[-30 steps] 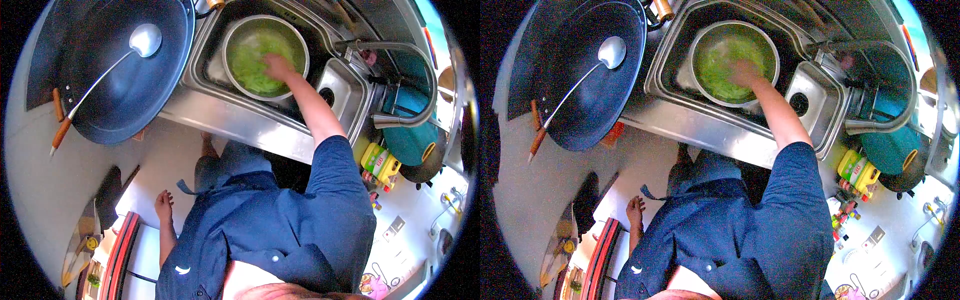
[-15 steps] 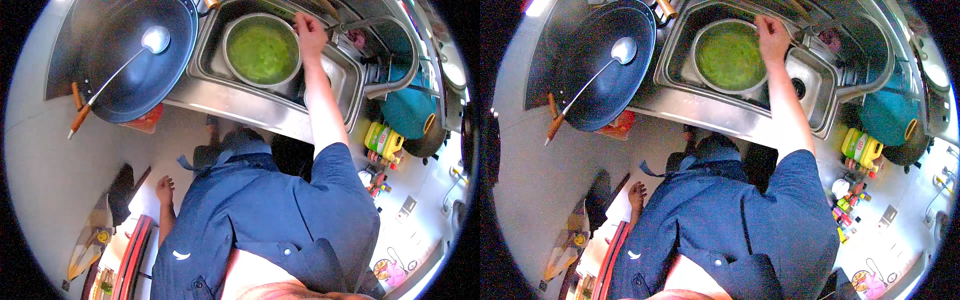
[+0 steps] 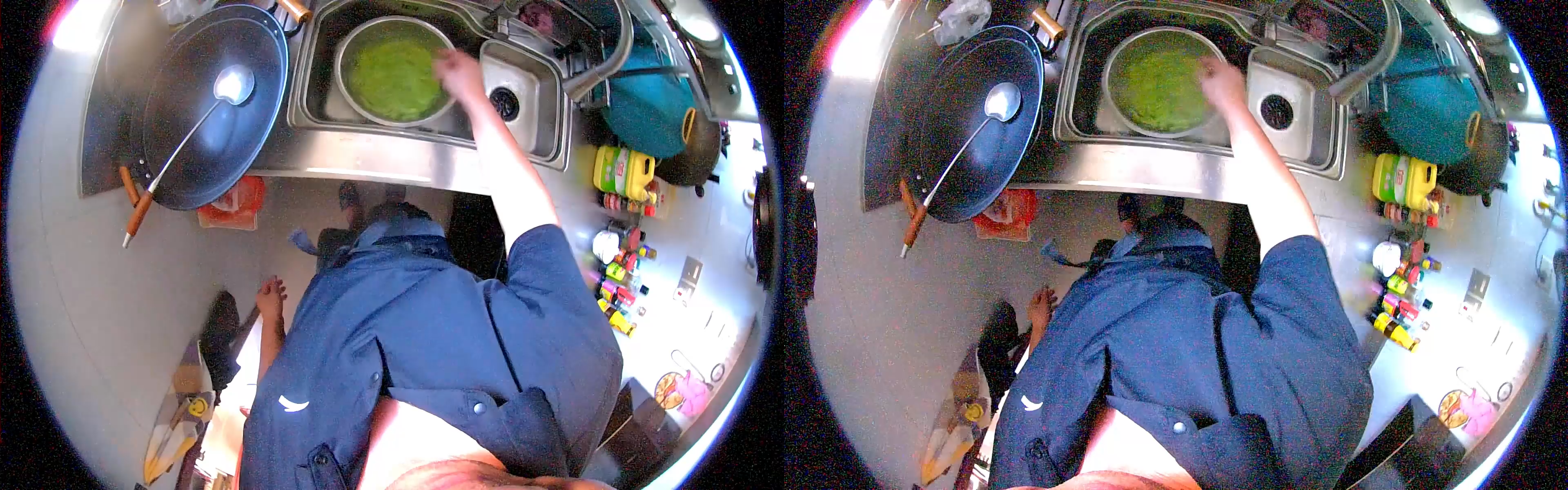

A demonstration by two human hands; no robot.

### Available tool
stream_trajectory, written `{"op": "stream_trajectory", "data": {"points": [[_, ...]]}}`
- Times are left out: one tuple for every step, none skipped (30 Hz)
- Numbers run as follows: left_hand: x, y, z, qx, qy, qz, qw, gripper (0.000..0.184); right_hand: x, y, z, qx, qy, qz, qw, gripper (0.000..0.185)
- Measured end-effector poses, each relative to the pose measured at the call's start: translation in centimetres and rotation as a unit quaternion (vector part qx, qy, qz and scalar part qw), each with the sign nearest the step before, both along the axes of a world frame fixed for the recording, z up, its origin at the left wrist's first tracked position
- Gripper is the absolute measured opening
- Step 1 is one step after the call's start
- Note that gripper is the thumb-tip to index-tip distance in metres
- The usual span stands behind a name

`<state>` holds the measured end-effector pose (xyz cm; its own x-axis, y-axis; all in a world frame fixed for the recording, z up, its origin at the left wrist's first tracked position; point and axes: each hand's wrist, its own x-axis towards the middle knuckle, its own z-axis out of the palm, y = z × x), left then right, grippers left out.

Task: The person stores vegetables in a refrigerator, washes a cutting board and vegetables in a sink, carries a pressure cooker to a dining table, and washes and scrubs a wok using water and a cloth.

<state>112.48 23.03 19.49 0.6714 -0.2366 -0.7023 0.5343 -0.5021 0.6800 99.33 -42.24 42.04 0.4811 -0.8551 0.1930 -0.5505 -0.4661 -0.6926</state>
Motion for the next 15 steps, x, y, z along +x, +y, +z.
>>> {"op": "stream_trajectory", "data": {"points": [[0.8,-0.8,0.5,-0.004,-0.003,-0.006,1.0,0.029,-0.8,0.0,-0.5,-0.112,0.201,0.056,0.972,0.026],[1.1,-1.6,1.0,-0.004,-0.003,-0.014,1.0,0.03,-1.2,0.4,-0.4,0.018,0.112,-0.005,0.994,0.029],[1.6,-2.4,1.5,-0.004,-0.004,-0.022,1.0,0.032,-1.9,1.0,-0.1,0.015,0.109,-0.011,0.994,0.029],[2.1,-2.9,2.2,-0.005,-0.005,-0.03,1.0,0.032,-3.1,2.0,0.2,0.047,0.002,-0.067,0.997,0.028],[2.6,-3.5,3.0,-0.032,-0.023,-0.039,0.998,0.033,-4.2,2.7,0.4,0.077,-0.106,-0.122,0.984,0.028],[3.1,-4.1,3.2,-0.06,-0.04,-0.047,0.996,0.034,-5.2,2.9,0.4,0.123,-0.171,-0.102,0.972,0.027],[3.4,-4.9,3.2,-0.061,-0.041,-0.055,0.996,0.034,-6.4,3.1,0.4,0.161,-0.241,-0.107,0.951,0.025],[3.4,-5.2,3.3,-0.061,-0.045,-0.061,0.995,0.034,-8.3,2.2,-0.6,0.163,-0.236,-0.125,0.95,0.024],[3.7,-5.4,3.1,-0.06,-0.048,-0.068,0.995,0.034,-9.4,2.4,-0.2,0.165,-0.23,-0.143,0.948,0.022],[4.2,-5.6,3.0,-0.057,-0.049,-0.072,0.995,0.034,-10.9,2.9,0.1,0.182,-0.228,-0.179,0.94,0.021],[4.8,-5.7,2.3,-0.055,-0.155,-0.149,0.975,0.033,-11.8,3.1,0.1,0.184,-0.23,-0.183,0.938,0.021],[5.2,-6.5,3.0,-0.053,-0.206,-0.192,0.958,0.033,-13.1,3.0,0.0,0.186,-0.239,-0.204,0.931,0.021],[5.6,-7.3,3.7,-0.05,-0.258,-0.23,0.937,0.033,-14.4,2.7,-0.1,0.187,-0.248,-0.225,0.924,0.02],[5.3,-9.4,7.0,-0.04,-0.18,-0.178,0.967,0.031,-15.7,2.6,0.0,0.189,-0.249,-0.23,0.922,0.02],[4.9,-10.9,8.9,-0.028,-0.099,-0.121,0.987,0.029,-16.8,2.4,0.2,0.196,-0.246,-0.241,0.918,0.023]]}}
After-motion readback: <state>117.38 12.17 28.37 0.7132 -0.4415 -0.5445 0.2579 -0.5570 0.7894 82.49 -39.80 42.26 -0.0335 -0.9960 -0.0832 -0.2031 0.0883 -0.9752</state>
